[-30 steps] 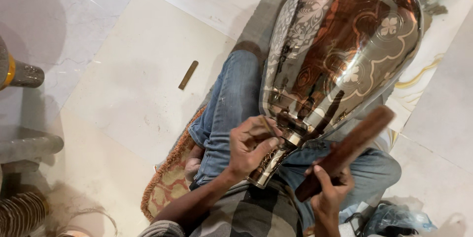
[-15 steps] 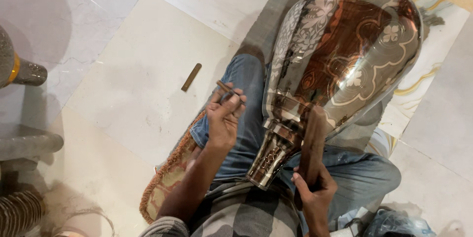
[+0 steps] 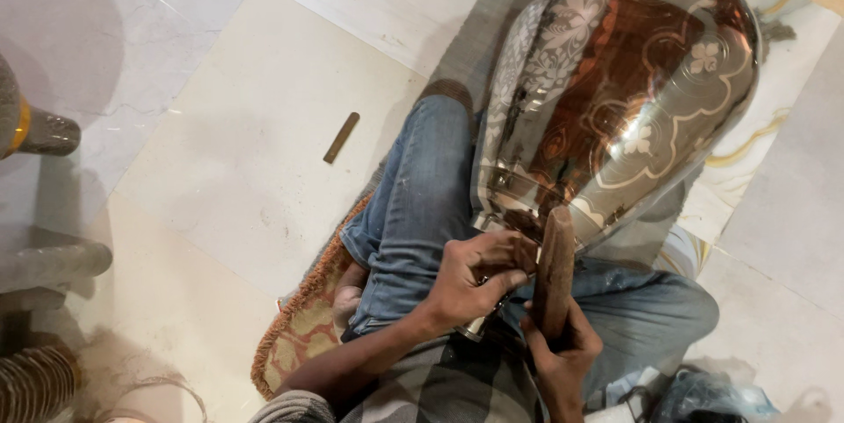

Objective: The person sits cross-legged on the floor and repeatedly hammers a small metal piece held against the base of a large decorative metal vase. The person uses a wooden mallet to strike the metal piece while holding it in place with the other hand.

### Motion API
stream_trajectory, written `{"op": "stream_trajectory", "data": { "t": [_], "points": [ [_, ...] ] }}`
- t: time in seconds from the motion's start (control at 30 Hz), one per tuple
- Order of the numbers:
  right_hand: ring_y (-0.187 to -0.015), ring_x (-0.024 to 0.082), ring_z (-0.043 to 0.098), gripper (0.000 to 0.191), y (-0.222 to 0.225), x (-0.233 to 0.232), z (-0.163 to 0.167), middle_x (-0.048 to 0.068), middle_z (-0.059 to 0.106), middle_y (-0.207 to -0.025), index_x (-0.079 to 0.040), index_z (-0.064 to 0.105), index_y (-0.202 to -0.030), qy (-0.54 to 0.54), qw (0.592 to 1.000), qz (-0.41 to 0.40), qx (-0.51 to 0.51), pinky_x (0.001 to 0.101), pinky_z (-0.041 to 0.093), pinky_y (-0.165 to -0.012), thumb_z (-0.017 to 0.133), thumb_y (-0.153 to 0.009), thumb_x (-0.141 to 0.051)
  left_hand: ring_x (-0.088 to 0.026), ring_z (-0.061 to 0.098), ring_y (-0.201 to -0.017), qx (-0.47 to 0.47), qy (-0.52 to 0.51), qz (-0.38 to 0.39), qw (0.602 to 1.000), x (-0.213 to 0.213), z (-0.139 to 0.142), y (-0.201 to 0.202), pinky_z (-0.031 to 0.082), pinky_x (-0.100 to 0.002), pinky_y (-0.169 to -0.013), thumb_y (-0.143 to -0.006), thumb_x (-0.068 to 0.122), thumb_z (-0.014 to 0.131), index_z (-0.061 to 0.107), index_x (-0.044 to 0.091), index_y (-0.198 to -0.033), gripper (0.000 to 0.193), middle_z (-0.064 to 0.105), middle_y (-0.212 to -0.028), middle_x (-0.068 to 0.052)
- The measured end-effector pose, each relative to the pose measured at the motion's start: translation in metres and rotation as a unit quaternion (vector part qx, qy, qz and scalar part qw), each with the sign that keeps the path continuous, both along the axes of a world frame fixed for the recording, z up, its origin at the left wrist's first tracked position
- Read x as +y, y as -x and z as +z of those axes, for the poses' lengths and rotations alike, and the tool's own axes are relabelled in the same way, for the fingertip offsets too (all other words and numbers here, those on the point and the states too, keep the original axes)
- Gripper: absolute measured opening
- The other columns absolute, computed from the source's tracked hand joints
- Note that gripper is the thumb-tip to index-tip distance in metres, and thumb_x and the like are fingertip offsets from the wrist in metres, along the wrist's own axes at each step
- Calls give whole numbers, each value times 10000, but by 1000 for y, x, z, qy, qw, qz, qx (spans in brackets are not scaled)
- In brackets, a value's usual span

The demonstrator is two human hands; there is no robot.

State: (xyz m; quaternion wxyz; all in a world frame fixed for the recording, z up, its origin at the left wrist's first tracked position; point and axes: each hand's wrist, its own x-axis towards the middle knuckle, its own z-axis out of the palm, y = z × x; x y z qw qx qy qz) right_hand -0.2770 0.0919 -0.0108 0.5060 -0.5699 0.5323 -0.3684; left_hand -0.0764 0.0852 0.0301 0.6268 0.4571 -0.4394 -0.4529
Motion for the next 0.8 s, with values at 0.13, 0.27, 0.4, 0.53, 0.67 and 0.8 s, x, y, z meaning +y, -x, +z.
{"op": "stream_trajectory", "data": {
  "t": [0.13,0.27,0.4,0.53,0.67,0.8],
  "points": [
    [-844,135,694,309,6,2,-3,93,750,-940,35,716,-1086,45,999,-11,26,275,560,-768,766,-781,26,-223,798,-829,-153,-27,-67,986,-6,-6,-4,660,-285,-728,-923,-64,657,690,-30,-1273,354,792,-1084,-165],
    [-823,121,697,325,20,3,-10,66,750,-939,30,715,-1132,54,998,-41,-12,274,572,-741,753,-811,-3,-211,808,-958,-213,26,-105,971,-22,-15,-11,679,-277,-772,-957,-105,631,675,22,-1306,374,763,-1199,-153],
    [-813,129,693,258,33,9,-16,73,745,-928,28,719,-1099,32,996,-68,-46,280,563,-734,770,-848,-7,-254,785,-1031,-215,30,-156,964,-29,-12,-16,672,-307,-787,-813,-168,609,600,-12,-1367,575,719,-1273,-203],
    [-850,142,709,278,46,17,-20,82,749,-956,27,714,-1100,45,996,-72,12,284,571,-759,784,-836,-28,-246,787,-1019,-282,25,-181,942,-33,-8,-13,669,-284,-715,-753,-167,619,582,10,-1387,659,720,-1257,-203],
    [-889,151,703,369,56,25,-26,92,741,-982,39,689,-1191,24,997,-76,-4,284,567,-798,780,-845,-52,-201,778,-856,-343,36,-236,908,-43,-6,-12,630,-274,-620,-758,-158,601,632,58,-1367,647,737,-1252,-178],
    [-900,157,718,389,65,31,-32,100,750,-999,36,684,-1205,11,997,-78,19,285,585,-798,781,-839,-55,-169,790,-804,-373,75,-265,886,-55,0,-16,593,-270,-510,-737,-156,598,670,76,-1316,628,769,-1169,-123]
  ]
}}
